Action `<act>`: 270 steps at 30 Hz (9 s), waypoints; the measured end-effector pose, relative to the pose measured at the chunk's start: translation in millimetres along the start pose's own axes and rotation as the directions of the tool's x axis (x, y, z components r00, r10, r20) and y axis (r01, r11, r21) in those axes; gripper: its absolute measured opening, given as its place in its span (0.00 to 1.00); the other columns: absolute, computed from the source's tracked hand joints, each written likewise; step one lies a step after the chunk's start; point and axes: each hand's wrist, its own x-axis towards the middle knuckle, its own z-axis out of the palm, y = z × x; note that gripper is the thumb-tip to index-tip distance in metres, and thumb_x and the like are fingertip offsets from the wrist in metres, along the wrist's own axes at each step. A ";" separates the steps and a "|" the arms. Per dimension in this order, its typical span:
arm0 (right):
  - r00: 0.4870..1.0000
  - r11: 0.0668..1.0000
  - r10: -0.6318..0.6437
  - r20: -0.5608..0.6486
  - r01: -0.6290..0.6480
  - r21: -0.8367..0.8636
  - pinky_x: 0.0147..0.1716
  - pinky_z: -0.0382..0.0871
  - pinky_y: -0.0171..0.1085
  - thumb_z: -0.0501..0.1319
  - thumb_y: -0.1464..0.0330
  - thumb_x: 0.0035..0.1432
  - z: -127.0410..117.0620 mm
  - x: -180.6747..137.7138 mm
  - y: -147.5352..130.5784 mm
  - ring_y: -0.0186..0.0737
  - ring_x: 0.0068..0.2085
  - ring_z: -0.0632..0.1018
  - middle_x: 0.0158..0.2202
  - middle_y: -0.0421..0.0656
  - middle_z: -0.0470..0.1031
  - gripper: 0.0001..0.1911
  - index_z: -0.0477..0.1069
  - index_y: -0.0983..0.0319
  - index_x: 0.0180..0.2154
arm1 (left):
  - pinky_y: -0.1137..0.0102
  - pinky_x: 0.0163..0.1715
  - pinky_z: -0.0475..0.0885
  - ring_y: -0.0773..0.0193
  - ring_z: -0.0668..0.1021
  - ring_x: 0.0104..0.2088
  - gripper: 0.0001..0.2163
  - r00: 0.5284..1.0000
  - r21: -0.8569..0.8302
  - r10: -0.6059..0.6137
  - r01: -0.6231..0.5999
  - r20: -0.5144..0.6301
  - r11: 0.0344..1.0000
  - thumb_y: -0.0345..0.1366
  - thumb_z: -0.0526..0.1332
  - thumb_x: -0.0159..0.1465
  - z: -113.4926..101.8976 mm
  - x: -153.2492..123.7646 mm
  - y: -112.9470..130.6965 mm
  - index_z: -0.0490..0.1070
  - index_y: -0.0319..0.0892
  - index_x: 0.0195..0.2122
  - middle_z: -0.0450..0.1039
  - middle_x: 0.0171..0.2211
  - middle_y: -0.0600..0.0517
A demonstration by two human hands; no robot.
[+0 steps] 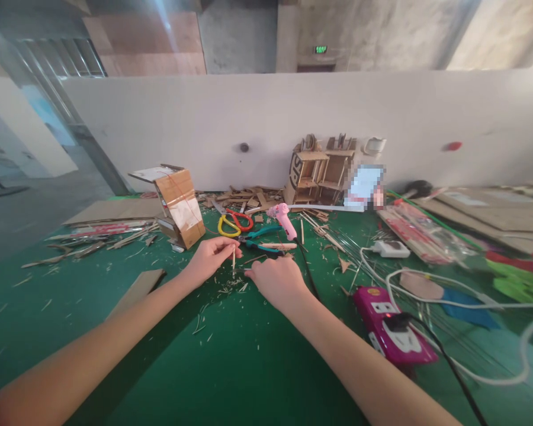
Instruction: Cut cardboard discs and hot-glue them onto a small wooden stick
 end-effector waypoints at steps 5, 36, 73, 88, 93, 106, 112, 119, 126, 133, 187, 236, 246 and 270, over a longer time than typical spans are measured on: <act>0.999 1.000 -0.004 0.036 0.004 0.005 0.30 0.65 0.36 0.46 0.58 0.67 -2.2 -5.4 -1.6 0.44 0.30 0.80 0.25 0.51 0.78 0.23 0.75 0.64 0.36 | 0.66 0.37 0.75 0.62 0.80 0.32 0.11 1.000 -0.011 -0.015 0.015 0.003 1.000 0.39 0.58 0.61 0.5 -0.8 0.1 0.72 0.37 0.38 0.78 0.30 0.48; 0.999 1.000 -0.015 -0.045 0.014 -0.024 0.29 0.65 0.38 0.45 0.58 0.66 2.5 -3.9 1.4 0.46 0.27 0.79 0.23 0.48 0.77 0.23 0.75 0.61 0.33 | 0.70 0.32 0.71 0.64 0.77 0.30 0.11 1.000 0.017 0.001 -0.002 0.015 1.000 0.42 0.58 0.61 -0.1 -1.2 1.7 0.72 0.38 0.34 0.77 0.30 0.48; 0.998 0.998 -0.061 0.033 0.062 -0.012 0.31 0.66 0.39 0.46 0.61 0.67 -5.7 -3.7 0.8 0.45 0.26 0.79 0.22 0.47 0.77 0.22 0.75 0.62 0.32 | 0.69 0.33 0.73 0.63 0.78 0.30 0.10 1.000 0.022 0.009 -0.009 -0.007 1.000 0.41 0.60 0.60 0.0 -0.8 0.3 0.71 0.38 0.32 0.77 0.28 0.49; 1.000 1.000 0.015 -0.008 -0.015 -0.020 0.28 0.65 0.37 0.46 0.60 0.66 -7.1 -5.2 0.5 0.45 0.28 0.80 0.24 0.50 0.77 0.22 0.75 0.63 0.34 | 0.69 0.31 0.72 0.64 0.77 0.28 0.10 1.000 0.045 0.027 -0.026 -0.015 0.999 0.42 0.61 0.59 -0.2 -0.9 1.5 0.71 0.39 0.30 0.75 0.27 0.50; 0.997 0.998 -0.059 0.051 0.060 -0.016 0.29 0.66 0.40 0.47 0.60 0.66 -7.6 -5.2 4.1 0.47 0.27 0.79 0.23 0.47 0.77 0.22 0.74 0.61 0.31 | 0.69 0.31 0.71 0.64 0.76 0.29 0.10 1.000 0.054 0.019 -0.018 -0.011 0.998 0.41 0.61 0.59 -0.3 -1.5 2.6 0.71 0.39 0.30 0.75 0.27 0.50; 0.994 0.997 -0.068 0.083 0.070 -0.012 0.28 0.66 0.39 0.47 0.59 0.66 -8.6 -5.2 9.0 0.48 0.30 0.80 0.26 0.47 0.78 0.22 0.75 0.60 0.31 | 0.68 0.33 0.73 0.63 0.77 0.30 0.10 1.000 0.023 0.009 -0.009 -0.005 1.000 0.42 0.61 0.59 0.5 -0.3 0.3 0.70 0.40 0.31 0.75 0.28 0.50; 1.000 0.999 -0.024 -0.007 0.024 -0.041 0.25 0.64 0.37 0.45 0.59 0.66 -3.3 -2.3 9.1 0.47 0.27 0.79 0.24 0.47 0.77 0.22 0.74 0.61 0.34 | 0.69 0.32 0.71 0.64 0.76 0.29 0.10 1.000 0.042 0.013 -0.013 -0.010 0.999 0.42 0.62 0.58 1.4 1.0 -0.5 0.70 0.39 0.30 0.75 0.28 0.50; 0.999 0.998 -0.053 -0.007 0.052 -0.039 0.25 0.62 0.36 0.46 0.59 0.66 -4.2 -2.3 9.7 0.46 0.27 0.79 0.24 0.47 0.77 0.22 0.74 0.62 0.33 | 0.70 0.31 0.71 0.65 0.76 0.28 0.10 1.000 0.037 0.007 -0.007 0.003 0.999 0.42 0.62 0.58 2.6 1.1 1.9 0.69 0.39 0.29 0.74 0.27 0.51; 0.995 0.994 -0.095 -0.004 0.095 -0.044 0.26 0.61 0.36 0.47 0.59 0.66 -0.1 -2.3 9.3 0.44 0.26 0.79 0.22 0.47 0.76 0.22 0.74 0.62 0.31 | 0.71 0.30 0.70 0.66 0.75 0.27 0.11 0.999 0.094 0.033 -0.033 0.001 0.995 0.42 0.61 0.59 1.9 1.0 5.7 0.70 0.39 0.28 0.73 0.26 0.52; 0.998 0.998 -0.030 -0.046 0.028 -0.052 0.24 0.59 0.34 0.45 0.59 0.67 3.0 -1.4 9.3 0.44 0.27 0.79 0.24 0.48 0.77 0.23 0.74 0.63 0.35 | 0.72 0.28 0.69 0.67 0.74 0.26 0.10 1.000 0.078 0.027 -0.026 -0.007 0.997 0.41 0.61 0.58 2.2 1.0 5.2 0.69 0.39 0.27 0.73 0.25 0.52; 0.995 0.994 -0.095 -0.007 0.094 -0.061 0.27 0.64 0.37 0.46 0.60 0.67 2.1 -1.2 7.6 0.46 0.27 0.79 0.22 0.47 0.77 0.21 0.73 0.63 0.33 | 0.69 0.34 0.73 0.64 0.78 0.30 0.11 0.999 0.014 0.018 -0.019 0.032 1.000 0.41 0.59 0.61 0.7 2.3 1.9 0.73 0.38 0.31 0.77 0.28 0.49; 0.999 0.998 -0.040 -0.009 0.039 -0.056 0.25 0.62 0.34 0.44 0.59 0.67 0.1 4.7 13.5 0.43 0.27 0.79 0.24 0.48 0.77 0.23 0.73 0.64 0.36 | 0.70 0.33 0.72 0.64 0.77 0.30 0.12 0.999 0.038 0.027 -0.029 0.046 0.999 0.42 0.57 0.62 1.5 4.1 -0.6 0.74 0.38 0.33 0.77 0.29 0.49; 0.990 0.990 -0.140 0.036 0.141 -0.029 0.26 0.63 0.34 0.48 0.60 0.66 2.6 0.3 10.4 0.43 0.28 0.79 0.23 0.48 0.77 0.22 0.74 0.64 0.31 | 0.69 0.34 0.73 0.63 0.78 0.30 0.13 0.999 0.002 0.000 0.000 0.042 1.000 0.42 0.57 0.62 2.9 4.1 -0.6 0.73 0.37 0.34 0.77 0.29 0.48; 0.991 0.988 -0.129 -0.030 0.126 -0.090 0.23 0.59 0.36 0.47 0.60 0.66 1.6 -2.4 8.0 0.46 0.25 0.79 0.20 0.46 0.75 0.21 0.72 0.63 0.31 | 0.69 0.34 0.73 0.63 0.78 0.31 0.11 0.999 -0.017 -0.014 0.014 0.045 1.000 0.40 0.57 0.62 2.5 4.6 -3.1 0.73 0.36 0.37 0.77 0.30 0.48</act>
